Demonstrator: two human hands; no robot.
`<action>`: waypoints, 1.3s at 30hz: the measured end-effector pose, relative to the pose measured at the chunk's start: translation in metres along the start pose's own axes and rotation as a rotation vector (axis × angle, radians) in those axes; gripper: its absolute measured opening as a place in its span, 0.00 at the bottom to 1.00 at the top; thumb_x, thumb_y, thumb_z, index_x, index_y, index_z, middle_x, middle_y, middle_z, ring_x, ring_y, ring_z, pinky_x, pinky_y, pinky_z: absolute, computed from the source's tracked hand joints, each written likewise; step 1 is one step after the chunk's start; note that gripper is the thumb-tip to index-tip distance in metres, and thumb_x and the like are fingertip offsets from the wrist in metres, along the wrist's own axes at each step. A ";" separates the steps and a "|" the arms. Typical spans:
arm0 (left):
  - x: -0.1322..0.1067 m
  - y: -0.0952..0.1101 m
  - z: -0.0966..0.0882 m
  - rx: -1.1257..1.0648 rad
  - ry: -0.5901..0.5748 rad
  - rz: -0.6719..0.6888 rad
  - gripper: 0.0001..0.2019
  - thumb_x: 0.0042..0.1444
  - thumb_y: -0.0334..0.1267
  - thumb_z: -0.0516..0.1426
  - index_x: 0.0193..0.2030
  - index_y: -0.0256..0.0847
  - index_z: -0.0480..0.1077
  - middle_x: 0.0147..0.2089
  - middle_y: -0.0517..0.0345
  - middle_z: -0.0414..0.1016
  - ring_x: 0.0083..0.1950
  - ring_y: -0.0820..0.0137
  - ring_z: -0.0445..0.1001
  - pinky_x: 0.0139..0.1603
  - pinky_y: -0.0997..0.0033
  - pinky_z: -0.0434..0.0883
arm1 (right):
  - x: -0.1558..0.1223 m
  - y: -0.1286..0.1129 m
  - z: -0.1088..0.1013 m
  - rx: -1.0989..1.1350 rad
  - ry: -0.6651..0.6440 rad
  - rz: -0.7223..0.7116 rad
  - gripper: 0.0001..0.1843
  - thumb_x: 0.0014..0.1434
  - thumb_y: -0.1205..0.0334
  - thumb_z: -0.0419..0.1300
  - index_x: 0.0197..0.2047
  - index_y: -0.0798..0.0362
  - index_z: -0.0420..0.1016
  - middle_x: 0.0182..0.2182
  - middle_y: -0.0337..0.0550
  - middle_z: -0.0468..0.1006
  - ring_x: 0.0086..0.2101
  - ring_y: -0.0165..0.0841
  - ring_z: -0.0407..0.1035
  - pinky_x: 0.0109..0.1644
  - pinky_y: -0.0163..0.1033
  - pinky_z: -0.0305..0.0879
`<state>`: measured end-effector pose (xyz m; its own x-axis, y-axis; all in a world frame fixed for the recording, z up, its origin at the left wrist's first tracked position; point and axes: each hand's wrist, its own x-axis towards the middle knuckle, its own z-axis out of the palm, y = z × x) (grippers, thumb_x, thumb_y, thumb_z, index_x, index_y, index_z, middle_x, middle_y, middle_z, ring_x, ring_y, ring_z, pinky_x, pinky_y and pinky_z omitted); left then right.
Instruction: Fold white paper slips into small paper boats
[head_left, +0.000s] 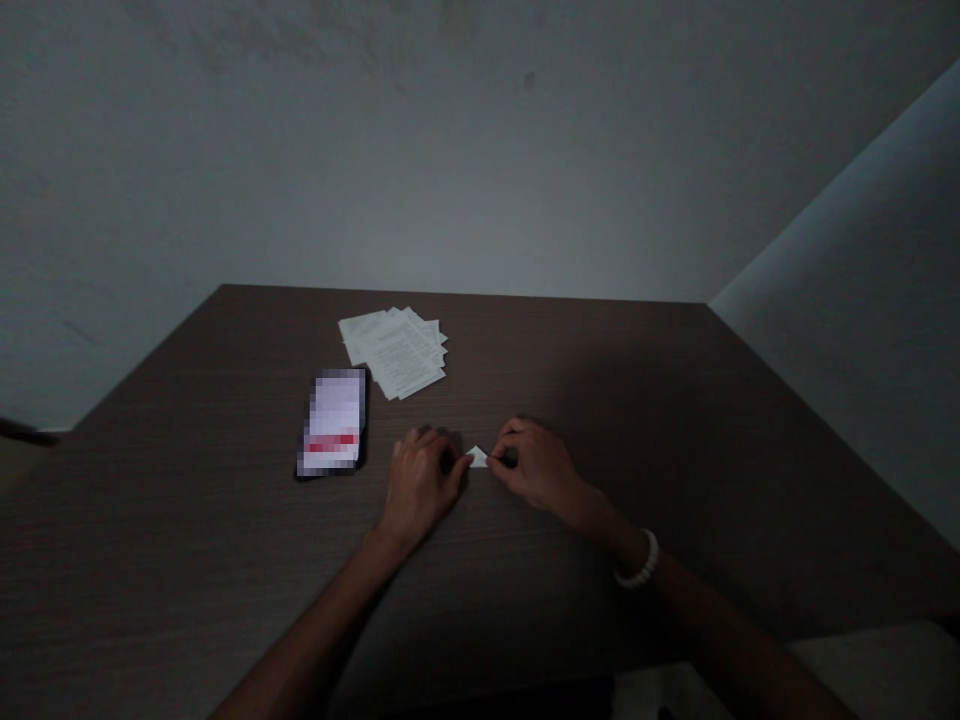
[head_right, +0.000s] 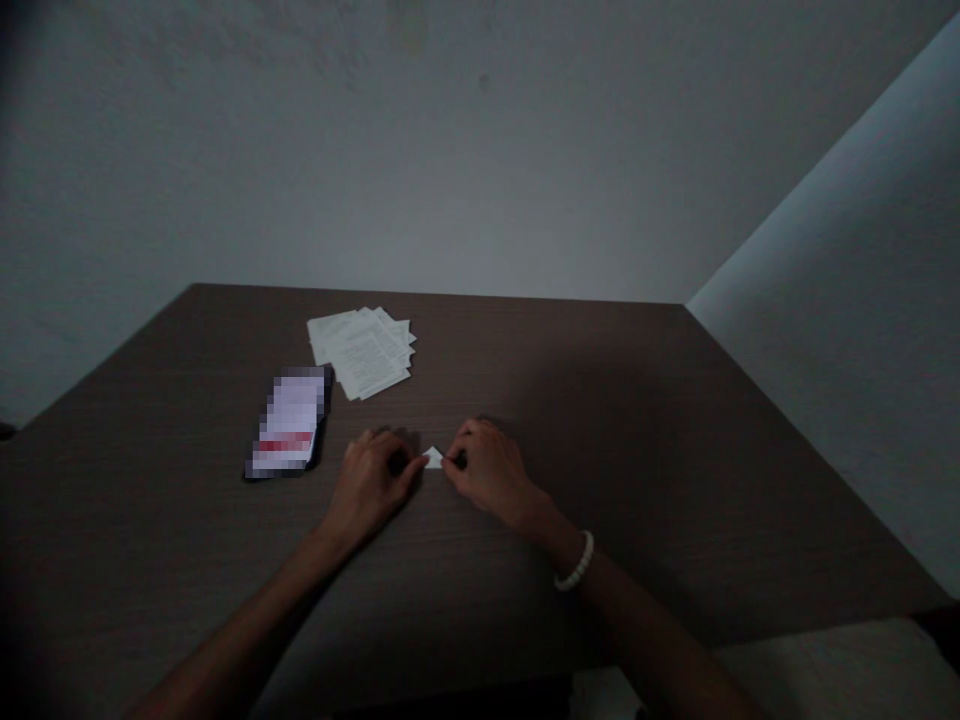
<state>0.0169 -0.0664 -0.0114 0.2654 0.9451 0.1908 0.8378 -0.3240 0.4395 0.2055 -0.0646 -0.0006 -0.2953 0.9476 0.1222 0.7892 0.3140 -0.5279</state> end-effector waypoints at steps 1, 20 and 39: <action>0.000 -0.001 0.000 -0.008 -0.002 -0.006 0.12 0.59 0.44 0.57 0.29 0.40 0.71 0.33 0.55 0.74 0.41 0.60 0.67 0.41 0.61 0.61 | 0.000 0.000 0.000 -0.002 0.003 -0.002 0.05 0.56 0.63 0.63 0.29 0.52 0.76 0.36 0.39 0.75 0.36 0.30 0.68 0.39 0.35 0.60; 0.000 -0.021 -0.008 -0.284 -0.013 0.322 0.11 0.61 0.30 0.51 0.43 0.40 0.74 0.45 0.51 0.74 0.48 0.63 0.69 0.49 0.60 0.66 | 0.004 0.004 0.000 -0.017 -0.058 -0.020 0.05 0.57 0.64 0.62 0.30 0.52 0.78 0.35 0.41 0.76 0.37 0.31 0.69 0.41 0.36 0.61; -0.007 -0.006 -0.015 -0.047 -0.204 0.500 0.21 0.61 0.29 0.49 0.60 0.40 0.65 0.52 0.47 0.72 0.51 0.60 0.67 0.51 0.54 0.64 | 0.018 0.015 -0.013 -0.097 -0.124 -0.092 0.03 0.55 0.62 0.66 0.30 0.50 0.79 0.37 0.41 0.76 0.40 0.33 0.68 0.41 0.37 0.60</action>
<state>0.0035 -0.0720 -0.0025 0.7176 0.6626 0.2145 0.5643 -0.7337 0.3784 0.2188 -0.0421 0.0049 -0.4281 0.9018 0.0589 0.8019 0.4091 -0.4353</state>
